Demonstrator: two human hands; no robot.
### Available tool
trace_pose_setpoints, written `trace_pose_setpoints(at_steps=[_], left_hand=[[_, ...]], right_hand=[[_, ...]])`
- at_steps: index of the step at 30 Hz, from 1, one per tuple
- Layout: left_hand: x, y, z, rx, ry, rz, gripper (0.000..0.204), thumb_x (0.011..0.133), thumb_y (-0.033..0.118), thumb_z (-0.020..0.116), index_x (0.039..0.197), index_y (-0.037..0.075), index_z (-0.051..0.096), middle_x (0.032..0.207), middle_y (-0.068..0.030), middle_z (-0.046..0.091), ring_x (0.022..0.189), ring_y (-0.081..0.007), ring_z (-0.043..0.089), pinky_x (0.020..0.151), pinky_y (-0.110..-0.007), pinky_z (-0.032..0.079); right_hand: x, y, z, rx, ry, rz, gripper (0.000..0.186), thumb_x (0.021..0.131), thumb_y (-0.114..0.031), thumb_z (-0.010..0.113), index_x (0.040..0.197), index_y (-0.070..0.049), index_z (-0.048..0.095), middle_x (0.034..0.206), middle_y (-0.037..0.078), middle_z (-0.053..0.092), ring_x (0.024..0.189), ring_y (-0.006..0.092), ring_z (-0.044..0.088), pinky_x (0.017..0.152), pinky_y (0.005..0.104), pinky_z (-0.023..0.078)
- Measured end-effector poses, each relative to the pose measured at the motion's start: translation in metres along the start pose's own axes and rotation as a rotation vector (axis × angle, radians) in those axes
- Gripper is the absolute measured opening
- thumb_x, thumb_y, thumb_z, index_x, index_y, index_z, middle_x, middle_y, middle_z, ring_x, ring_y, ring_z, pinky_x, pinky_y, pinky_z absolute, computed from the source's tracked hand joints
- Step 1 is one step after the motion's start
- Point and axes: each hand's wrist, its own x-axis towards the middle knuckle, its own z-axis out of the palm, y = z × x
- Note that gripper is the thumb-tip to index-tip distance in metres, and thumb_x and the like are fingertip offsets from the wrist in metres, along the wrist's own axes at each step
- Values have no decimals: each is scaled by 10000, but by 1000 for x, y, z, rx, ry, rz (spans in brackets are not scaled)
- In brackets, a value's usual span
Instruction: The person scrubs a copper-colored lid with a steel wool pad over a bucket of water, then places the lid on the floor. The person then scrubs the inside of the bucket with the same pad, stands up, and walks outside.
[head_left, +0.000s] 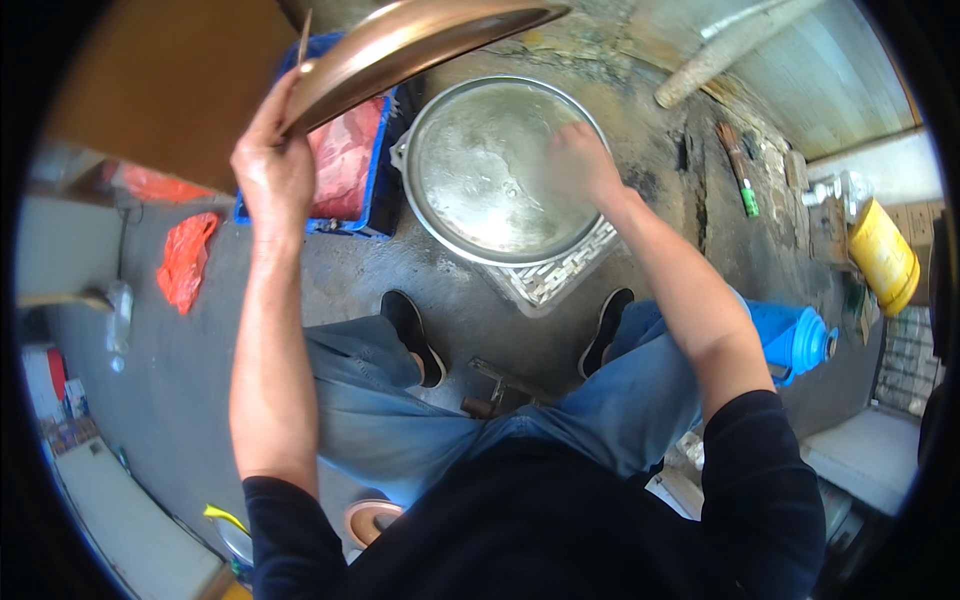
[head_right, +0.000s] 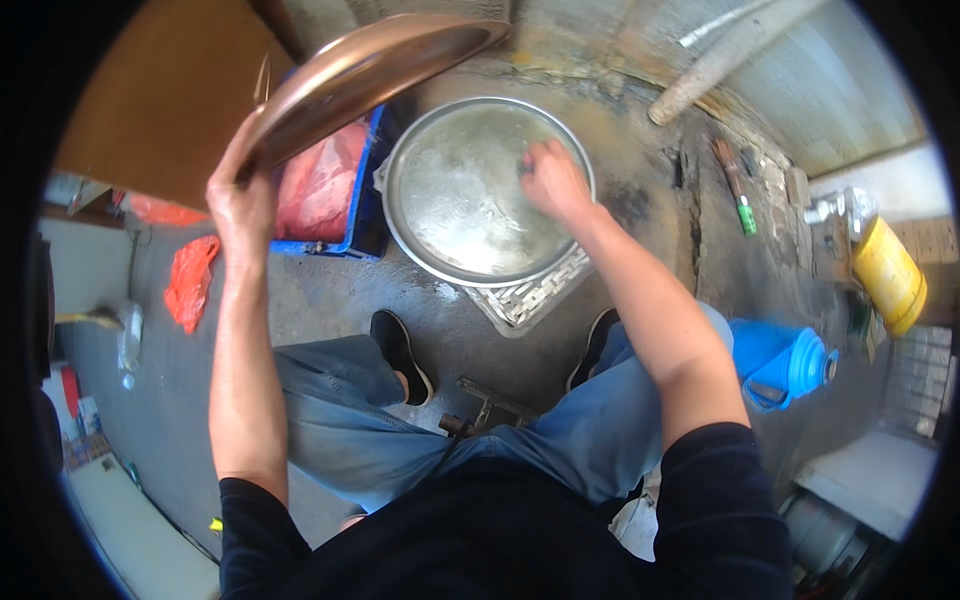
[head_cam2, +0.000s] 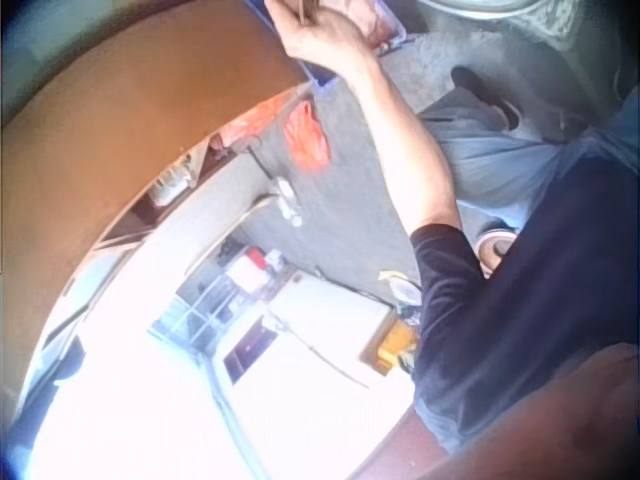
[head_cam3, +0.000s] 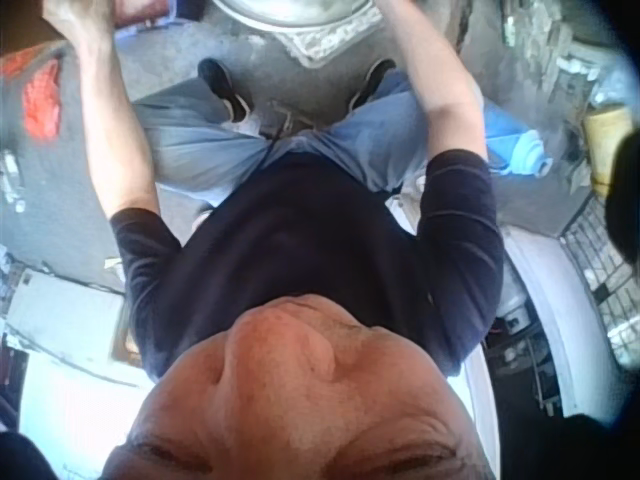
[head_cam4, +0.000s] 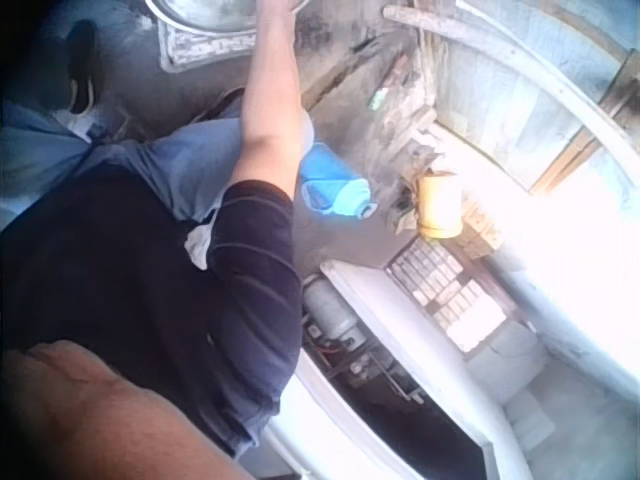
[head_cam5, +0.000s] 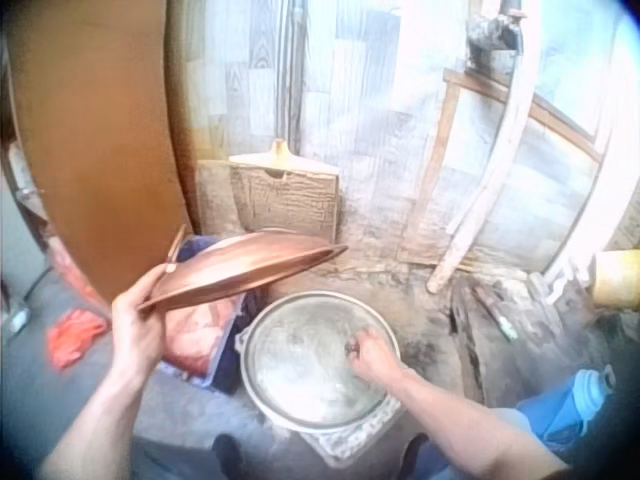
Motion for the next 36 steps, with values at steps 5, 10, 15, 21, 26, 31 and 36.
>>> trace_pose_setpoints(at_steps=[5,10,15,21,26,31,36], left_hand=[[-17,-45,-158,212,56,-465,268,956,112,630,1146,-70,680,1066,-146,740,973,-168,668,880,-330,512],[-117,-58,-343,357,50,-768,406,945,291,663,1060,-97,693,882,-102,716,794,-139,608,760,-318,498],[-301,-4,-478,574,104,-1336,447,929,320,677,1000,-121,688,835,-132,701,719,-205,668,652,-336,556],[-545,-10,-529,147,446,-1788,379,911,165,684,1133,-135,614,961,-196,710,776,-305,727,634,-429,632],[-679,12,-576,148,390,-2051,273,895,139,695,1065,-72,658,916,-159,710,723,-293,712,577,-441,617],[-719,45,-575,85,212,-2204,262,880,126,702,1062,-60,667,902,-145,711,732,-277,711,587,-411,600],[-772,59,-571,-135,270,-2278,335,901,89,662,1167,-105,603,927,-198,710,744,-338,718,590,-458,612]], right_hand=[[-45,7,80,-325,-113,-67,392,850,-108,581,1232,-20,589,1374,253,517,1262,428,502,1110,481,384],[-22,51,85,-326,-181,-187,516,833,-5,529,1347,-28,555,1404,279,496,1320,418,472,1141,458,369],[-33,15,77,-268,-416,-305,511,848,-62,661,1349,-65,559,1406,243,495,1257,415,524,1078,426,427],[-31,21,63,-319,-463,-323,511,861,-87,653,1360,-41,556,1374,243,537,1254,403,535,1079,424,422],[-37,33,48,-367,-489,-213,498,853,-86,630,1341,-7,576,1334,277,575,1242,407,555,1066,419,427],[-48,19,31,-376,-424,-184,479,853,-56,610,1330,-21,580,1310,263,582,1190,417,583,1032,432,461],[-72,0,23,-396,-325,-256,454,854,-52,600,1308,-38,601,1237,266,622,1175,429,585,1018,452,460]])
